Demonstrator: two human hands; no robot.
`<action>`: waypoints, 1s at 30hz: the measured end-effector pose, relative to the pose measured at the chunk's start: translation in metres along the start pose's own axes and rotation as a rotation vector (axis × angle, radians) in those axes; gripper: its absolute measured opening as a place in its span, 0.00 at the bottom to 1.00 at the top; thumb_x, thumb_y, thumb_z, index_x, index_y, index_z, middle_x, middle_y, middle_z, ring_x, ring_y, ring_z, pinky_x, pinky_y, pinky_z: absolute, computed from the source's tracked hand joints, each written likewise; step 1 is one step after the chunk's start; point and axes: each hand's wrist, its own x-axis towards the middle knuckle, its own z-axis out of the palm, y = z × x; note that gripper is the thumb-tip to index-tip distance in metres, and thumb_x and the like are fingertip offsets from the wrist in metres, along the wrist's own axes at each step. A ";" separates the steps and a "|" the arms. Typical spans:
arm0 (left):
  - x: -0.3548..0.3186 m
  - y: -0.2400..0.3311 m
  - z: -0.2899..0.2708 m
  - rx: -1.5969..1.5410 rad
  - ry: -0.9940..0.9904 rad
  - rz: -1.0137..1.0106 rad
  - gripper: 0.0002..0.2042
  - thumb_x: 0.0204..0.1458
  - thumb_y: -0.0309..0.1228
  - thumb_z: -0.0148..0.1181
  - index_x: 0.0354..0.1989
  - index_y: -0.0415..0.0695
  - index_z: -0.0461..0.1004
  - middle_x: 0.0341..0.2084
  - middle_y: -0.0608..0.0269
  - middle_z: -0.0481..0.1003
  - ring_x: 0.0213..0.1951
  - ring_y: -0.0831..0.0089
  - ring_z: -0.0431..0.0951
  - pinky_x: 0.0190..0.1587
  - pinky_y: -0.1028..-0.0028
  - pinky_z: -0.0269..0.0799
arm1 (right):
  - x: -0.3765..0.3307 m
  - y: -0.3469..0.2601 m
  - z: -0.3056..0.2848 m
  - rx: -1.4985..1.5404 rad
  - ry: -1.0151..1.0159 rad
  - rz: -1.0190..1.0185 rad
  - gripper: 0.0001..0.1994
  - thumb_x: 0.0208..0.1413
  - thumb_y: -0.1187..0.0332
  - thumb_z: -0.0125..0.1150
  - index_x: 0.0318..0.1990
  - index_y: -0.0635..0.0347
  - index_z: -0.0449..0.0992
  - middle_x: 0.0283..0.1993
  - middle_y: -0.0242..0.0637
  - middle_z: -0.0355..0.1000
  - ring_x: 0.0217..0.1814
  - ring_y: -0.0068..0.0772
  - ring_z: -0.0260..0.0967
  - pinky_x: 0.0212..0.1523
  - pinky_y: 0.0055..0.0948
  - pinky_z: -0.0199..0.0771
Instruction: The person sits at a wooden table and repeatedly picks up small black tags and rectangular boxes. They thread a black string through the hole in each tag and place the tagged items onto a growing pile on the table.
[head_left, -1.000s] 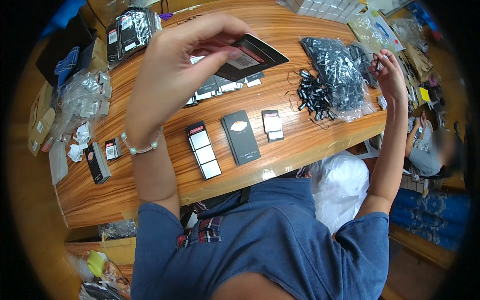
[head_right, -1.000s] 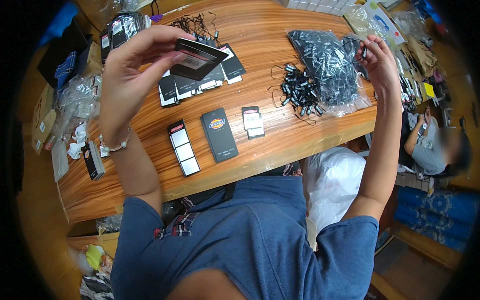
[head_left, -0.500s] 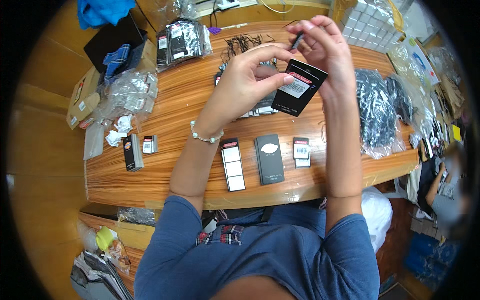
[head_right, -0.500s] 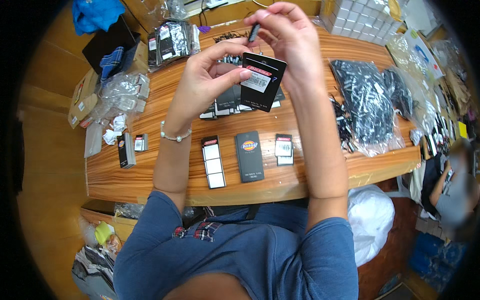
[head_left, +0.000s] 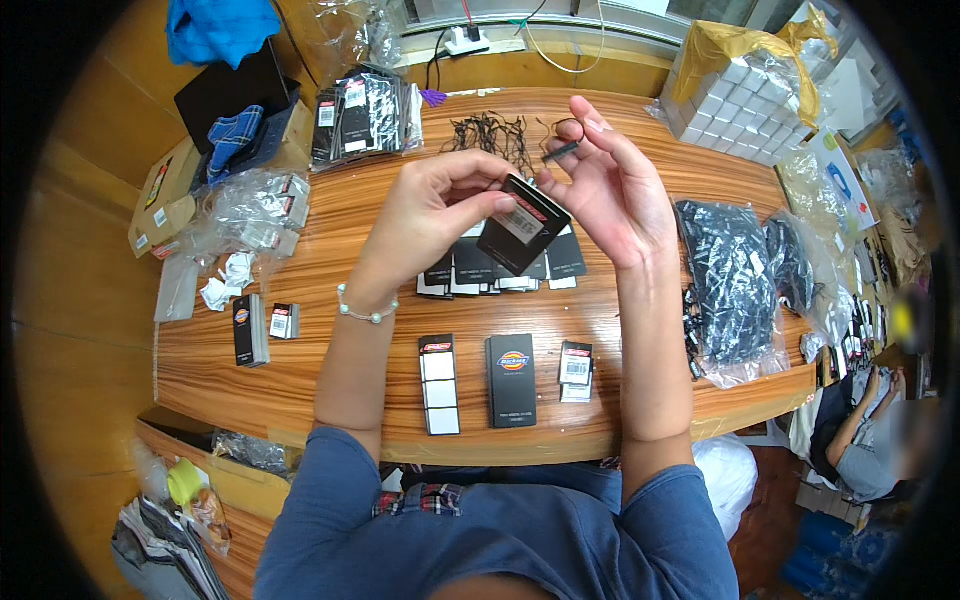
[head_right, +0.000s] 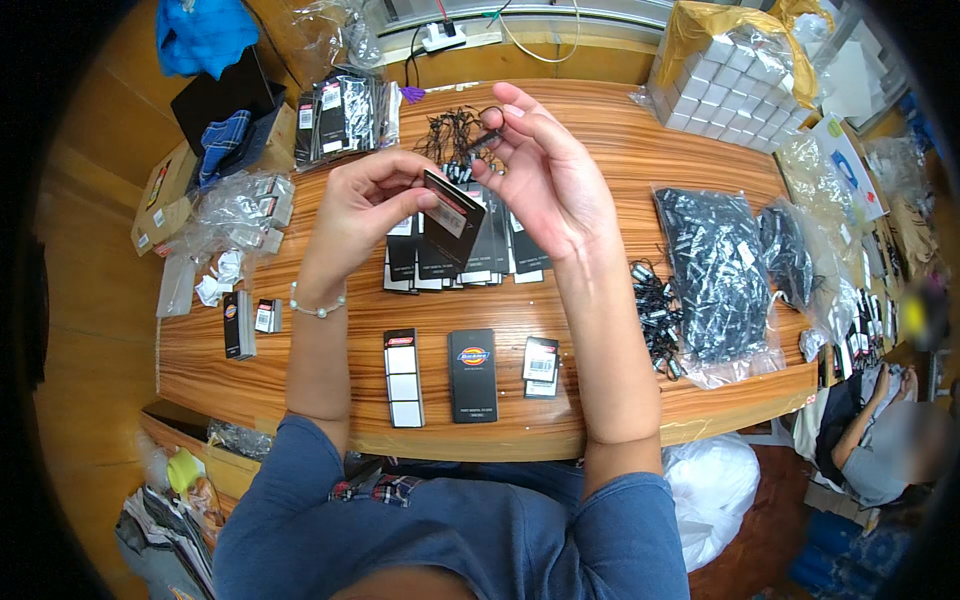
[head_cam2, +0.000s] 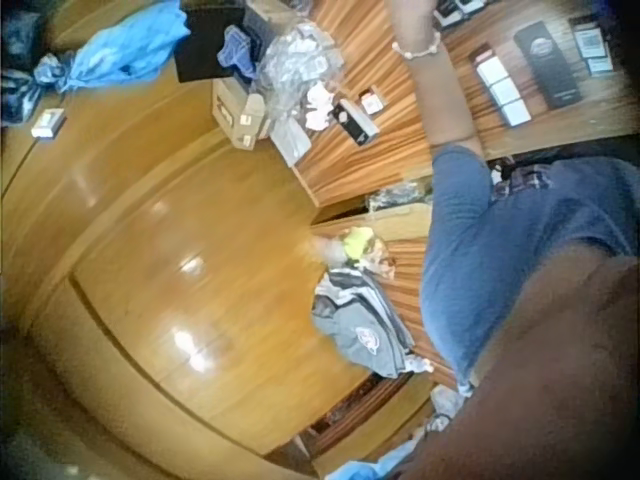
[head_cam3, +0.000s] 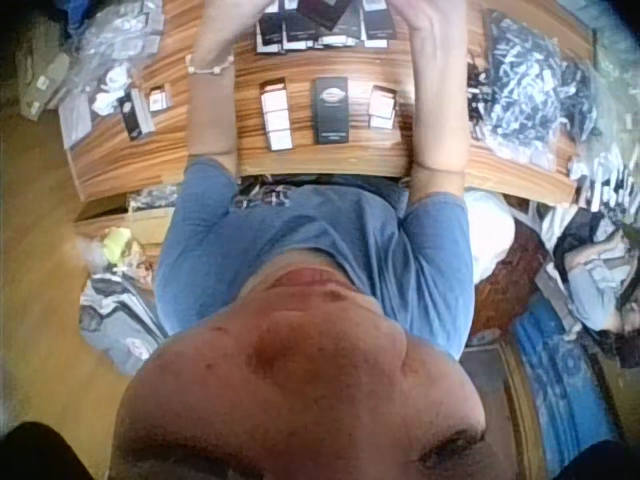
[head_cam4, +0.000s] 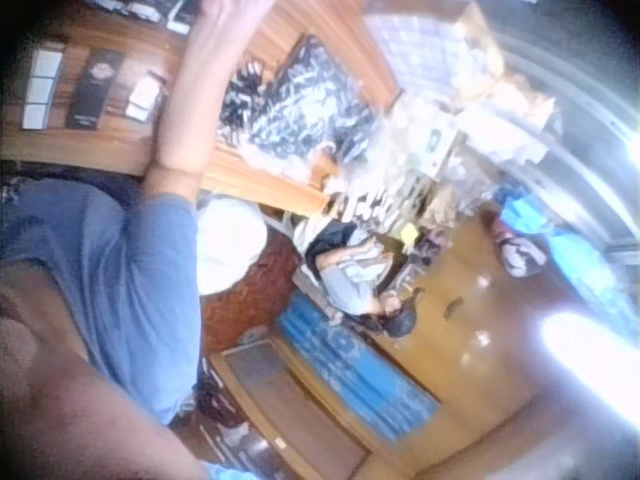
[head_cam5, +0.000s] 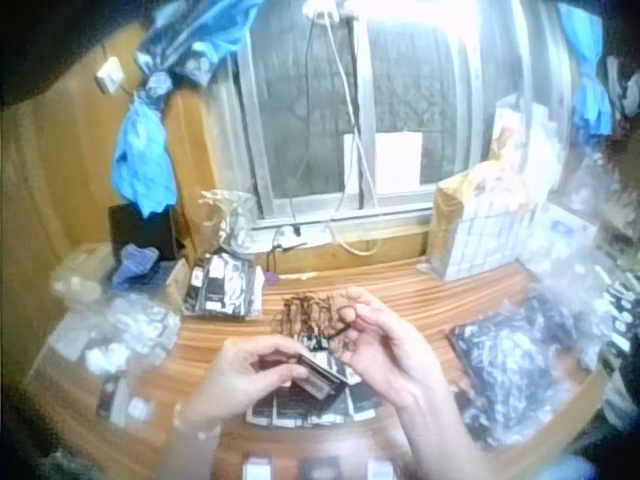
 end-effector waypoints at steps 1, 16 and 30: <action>0.000 0.001 -0.001 0.010 -0.002 -0.002 0.08 0.47 0.18 0.56 0.36 0.34 0.71 0.31 0.63 0.75 0.34 0.79 0.75 0.39 0.81 0.71 | 0.001 -0.001 0.000 0.039 -0.010 0.014 0.14 0.52 0.70 0.52 0.47 0.56 0.65 0.35 0.29 0.67 0.39 0.23 0.61 0.43 0.31 0.62; 0.005 -0.012 -0.010 -0.006 0.019 0.006 0.09 0.47 0.20 0.57 0.38 0.34 0.72 0.31 0.61 0.75 0.34 0.79 0.75 0.39 0.81 0.72 | 0.002 -0.028 -0.017 0.159 0.061 -0.290 0.11 0.55 0.75 0.49 0.46 0.60 0.67 0.34 0.33 0.67 0.37 0.26 0.63 0.47 0.35 0.62; 0.007 -0.008 -0.009 0.024 0.243 0.095 0.11 0.47 0.19 0.57 0.40 0.34 0.69 0.33 0.58 0.75 0.36 0.79 0.75 0.39 0.83 0.72 | -0.017 -0.014 0.029 -0.577 -0.097 -0.498 0.06 0.57 0.73 0.47 0.39 0.63 0.67 0.27 0.38 0.67 0.23 0.19 0.56 0.26 0.16 0.57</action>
